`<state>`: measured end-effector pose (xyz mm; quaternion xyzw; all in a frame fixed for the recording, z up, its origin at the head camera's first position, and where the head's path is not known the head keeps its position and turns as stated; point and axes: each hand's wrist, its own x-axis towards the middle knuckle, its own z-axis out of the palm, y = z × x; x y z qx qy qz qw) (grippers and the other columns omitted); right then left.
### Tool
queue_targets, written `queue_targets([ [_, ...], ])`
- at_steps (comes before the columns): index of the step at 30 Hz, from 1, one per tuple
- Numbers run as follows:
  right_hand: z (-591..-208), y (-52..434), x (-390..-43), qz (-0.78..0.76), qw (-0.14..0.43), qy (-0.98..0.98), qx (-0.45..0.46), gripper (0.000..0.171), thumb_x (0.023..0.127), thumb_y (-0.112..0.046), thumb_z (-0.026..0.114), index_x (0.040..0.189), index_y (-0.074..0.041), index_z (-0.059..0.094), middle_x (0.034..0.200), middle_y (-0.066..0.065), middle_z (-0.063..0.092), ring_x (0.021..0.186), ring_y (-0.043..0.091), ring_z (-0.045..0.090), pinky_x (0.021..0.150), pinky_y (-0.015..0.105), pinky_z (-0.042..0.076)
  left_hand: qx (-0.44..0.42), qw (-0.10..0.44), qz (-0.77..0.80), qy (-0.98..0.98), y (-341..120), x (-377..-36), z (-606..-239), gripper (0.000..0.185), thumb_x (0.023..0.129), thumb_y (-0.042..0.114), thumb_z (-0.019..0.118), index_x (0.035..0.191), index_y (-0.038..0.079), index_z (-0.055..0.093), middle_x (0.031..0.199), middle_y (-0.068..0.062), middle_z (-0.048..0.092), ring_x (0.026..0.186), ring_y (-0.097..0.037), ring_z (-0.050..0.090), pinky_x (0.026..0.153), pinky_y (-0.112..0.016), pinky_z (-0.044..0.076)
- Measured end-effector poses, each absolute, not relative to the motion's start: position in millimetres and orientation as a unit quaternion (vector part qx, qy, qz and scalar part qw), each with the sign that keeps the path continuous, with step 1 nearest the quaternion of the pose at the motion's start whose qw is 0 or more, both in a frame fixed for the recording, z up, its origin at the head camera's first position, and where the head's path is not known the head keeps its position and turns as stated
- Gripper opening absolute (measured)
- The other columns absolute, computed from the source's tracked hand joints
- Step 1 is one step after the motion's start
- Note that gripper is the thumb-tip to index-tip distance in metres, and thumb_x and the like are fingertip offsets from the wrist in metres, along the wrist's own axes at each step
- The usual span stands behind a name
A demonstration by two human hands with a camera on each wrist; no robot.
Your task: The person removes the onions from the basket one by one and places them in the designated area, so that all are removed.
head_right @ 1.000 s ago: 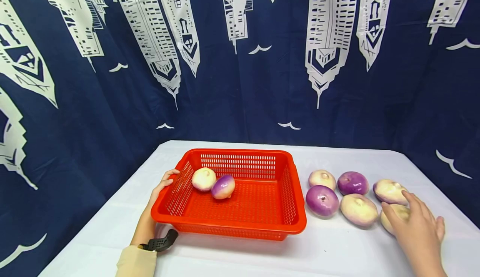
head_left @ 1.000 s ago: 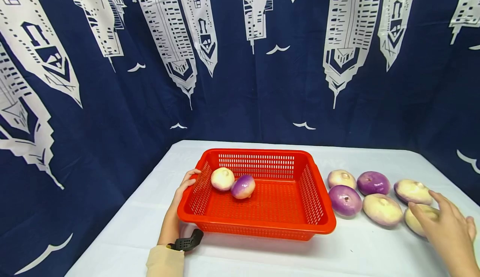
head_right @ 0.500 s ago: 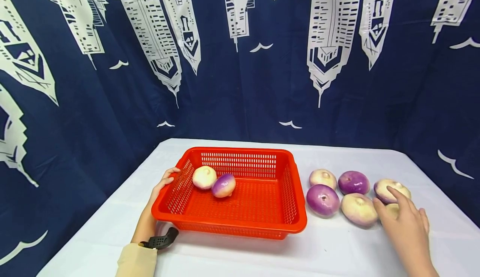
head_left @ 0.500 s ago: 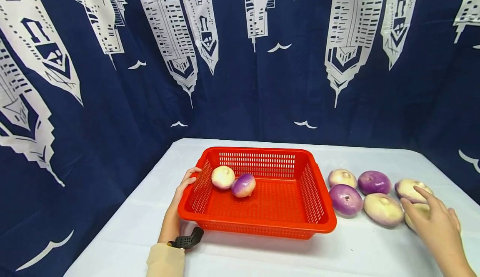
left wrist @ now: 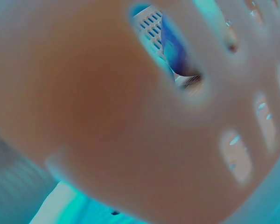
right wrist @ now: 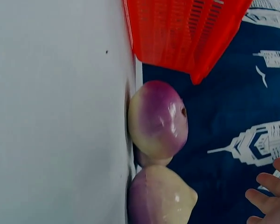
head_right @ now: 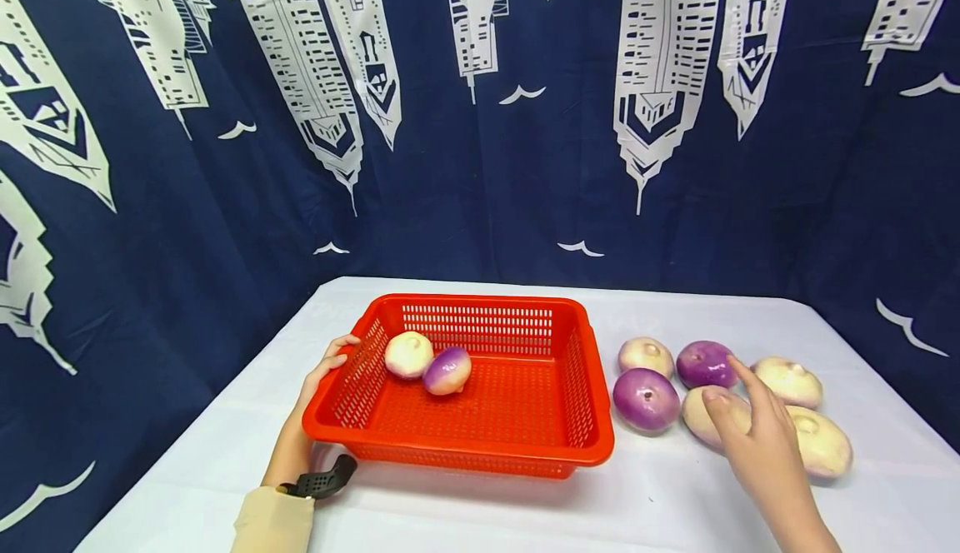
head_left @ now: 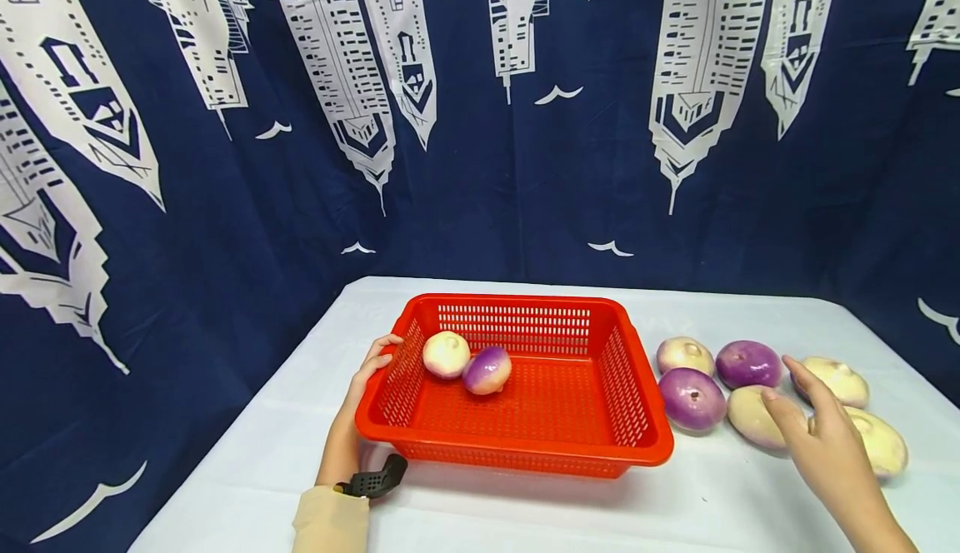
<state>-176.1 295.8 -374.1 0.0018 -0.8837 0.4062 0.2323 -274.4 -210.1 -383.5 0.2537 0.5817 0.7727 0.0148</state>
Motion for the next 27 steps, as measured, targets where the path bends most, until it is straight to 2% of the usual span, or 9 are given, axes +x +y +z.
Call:
queue_targets([
  [2, -373.7, 290.9, -176.2, 0.409, 0.229, -0.883, 0.011, 0.06, 0.095, -0.027, 0.042, 0.145, -0.009, 0.015, 0.143, 0.033, 0.015, 0.131, 0.053, 0.005, 0.097, 0.07, 0.005, 0.222, 0.021, 0.773, 0.593, -208.6, -271.1, -381.5, 0.038, 0.092, 0.002, 0.014, 0.111, 0.022, 0.041, 0.109, 0.003, 0.044, 0.094, -0.009, 0.048, 0.081, -0.022, 0.043],
  [7, -370.9, 277.8, -176.7, 0.394, 0.231, -0.889, 0.03, 0.059, 0.094, -0.026, 0.045, 0.144, -0.011, 0.019, 0.142, 0.035, 0.016, 0.13, 0.055, 0.006, 0.096, 0.071, 0.005, 0.214, 0.023, 0.77, 0.6, -209.1, -270.8, -381.7, 0.036, 0.092, 0.004, 0.015, 0.112, 0.022, 0.04, 0.11, 0.001, 0.044, 0.094, -0.011, 0.05, 0.081, -0.023, 0.044],
  [17, -363.7, 253.5, -181.5, 0.377, 0.238, -0.893, 0.062, 0.061, 0.09, -0.026, 0.052, 0.143, -0.014, 0.025, 0.138, 0.032, 0.03, 0.127, 0.053, 0.021, 0.096, 0.07, 0.012, 0.278, 0.0, 0.767, 0.579, -210.7, -275.1, -383.6, 0.046, 0.09, -0.003, 0.011, 0.11, 0.022, 0.044, 0.108, 0.008, 0.048, 0.094, -0.004, 0.05, 0.082, -0.018, 0.042],
  [21, -359.1, 241.2, -184.3, 0.38, 0.243, -0.888, 0.087, 0.061, 0.089, -0.024, 0.055, 0.142, -0.012, 0.027, 0.134, 0.031, 0.036, 0.123, 0.05, 0.029, 0.095, 0.068, 0.018, 0.242, 0.02, 0.775, 0.583, -209.4, -272.4, -382.5, 0.04, 0.091, 0.001, 0.013, 0.111, 0.022, 0.041, 0.109, 0.005, 0.045, 0.095, -0.007, 0.049, 0.082, -0.02, 0.043],
  [27, -349.0, 225.4, -187.8, 0.385, 0.224, -0.89, 0.097, 0.062, 0.088, -0.026, 0.056, 0.143, -0.016, 0.027, 0.138, 0.026, 0.035, 0.123, 0.05, 0.031, 0.084, 0.071, 0.027, 0.201, 0.027, 0.782, 0.59, -207.3, -269.9, -380.7, 0.036, 0.092, 0.005, 0.016, 0.11, 0.022, 0.04, 0.11, 0.001, 0.043, 0.097, -0.011, 0.047, 0.083, -0.023, 0.043],
])
